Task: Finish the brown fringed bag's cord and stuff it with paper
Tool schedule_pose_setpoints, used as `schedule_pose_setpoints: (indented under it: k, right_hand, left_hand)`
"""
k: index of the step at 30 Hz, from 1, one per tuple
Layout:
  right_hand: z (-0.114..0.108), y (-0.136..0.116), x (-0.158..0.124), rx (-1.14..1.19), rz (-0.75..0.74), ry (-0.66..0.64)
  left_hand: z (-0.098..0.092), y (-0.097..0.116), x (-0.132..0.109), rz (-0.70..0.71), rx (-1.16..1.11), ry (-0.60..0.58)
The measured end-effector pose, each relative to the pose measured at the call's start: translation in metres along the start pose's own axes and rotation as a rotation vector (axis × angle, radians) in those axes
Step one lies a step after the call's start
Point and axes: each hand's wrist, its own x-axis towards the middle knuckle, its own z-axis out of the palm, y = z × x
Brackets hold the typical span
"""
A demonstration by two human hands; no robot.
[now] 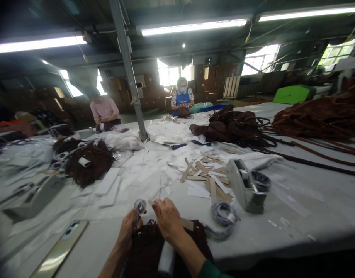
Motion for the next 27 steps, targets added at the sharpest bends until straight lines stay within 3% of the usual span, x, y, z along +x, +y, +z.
schedule_pose_setpoints:
  k: [7, 19, 27]
  right_hand:
    - [0.023, -0.016, 0.000, -0.043, 0.158, -0.041]
    - [0.047, -0.018, -0.002, 0.087, 0.259, 0.082]
    - [0.042, -0.006, -0.003, 0.297, 0.252, 0.030]
  left_hand:
    - [0.001, -0.003, 0.002, 0.012, -0.039, 0.006]
    - [0.007, 0.001, -0.006, 0.073, 0.019, -0.005]
    - [0.007, 0.003, -0.005, 0.069, 0.070, -0.018]
